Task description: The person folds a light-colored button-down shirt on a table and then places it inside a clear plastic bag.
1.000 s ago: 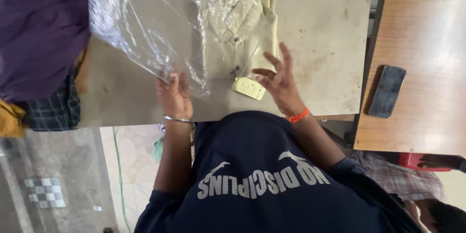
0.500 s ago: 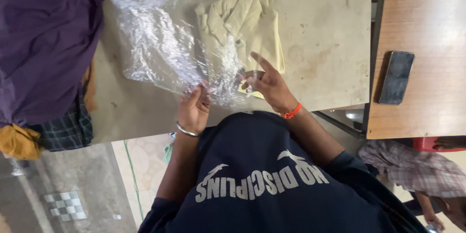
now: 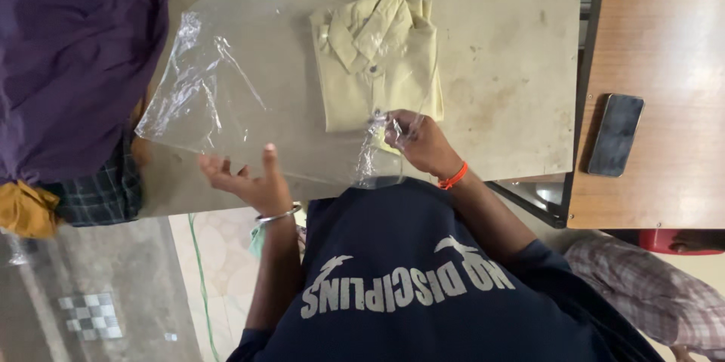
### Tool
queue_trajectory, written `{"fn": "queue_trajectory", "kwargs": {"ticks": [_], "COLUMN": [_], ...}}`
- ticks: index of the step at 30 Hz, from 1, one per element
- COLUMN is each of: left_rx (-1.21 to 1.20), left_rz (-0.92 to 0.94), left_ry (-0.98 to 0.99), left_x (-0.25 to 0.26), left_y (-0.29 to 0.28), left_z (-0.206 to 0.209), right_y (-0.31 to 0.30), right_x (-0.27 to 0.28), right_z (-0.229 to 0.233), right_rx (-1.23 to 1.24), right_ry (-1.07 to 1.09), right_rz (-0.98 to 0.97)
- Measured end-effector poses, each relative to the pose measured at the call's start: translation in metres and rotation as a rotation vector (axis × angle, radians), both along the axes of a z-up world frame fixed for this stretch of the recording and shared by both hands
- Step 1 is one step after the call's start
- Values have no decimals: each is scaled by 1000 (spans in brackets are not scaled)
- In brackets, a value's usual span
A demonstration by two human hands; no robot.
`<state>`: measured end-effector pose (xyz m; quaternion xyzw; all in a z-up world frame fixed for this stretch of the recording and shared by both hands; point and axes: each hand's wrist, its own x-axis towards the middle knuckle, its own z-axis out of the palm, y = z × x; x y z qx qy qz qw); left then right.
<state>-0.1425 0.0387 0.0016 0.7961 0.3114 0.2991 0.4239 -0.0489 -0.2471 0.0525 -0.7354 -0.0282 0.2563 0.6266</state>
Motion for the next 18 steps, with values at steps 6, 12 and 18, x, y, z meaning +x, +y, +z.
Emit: {"fn": "queue_trajectory", "kwargs": {"ticks": [6,12,18], "left_rx": [499,353,629], "left_rz": [113,-600,-561], "left_ry": [-269,66,635], "left_x": [26,70,113], "left_y": [75,102,91], "left_z": [22,25,-22], "right_y": [-19,-30,-15], "right_x": [4,14,26], "right_z": [0,-5,4], "right_rx": [-171,-300,-378], "right_ry": [-144,-173,-133], "right_rz": [51,119,137]}}
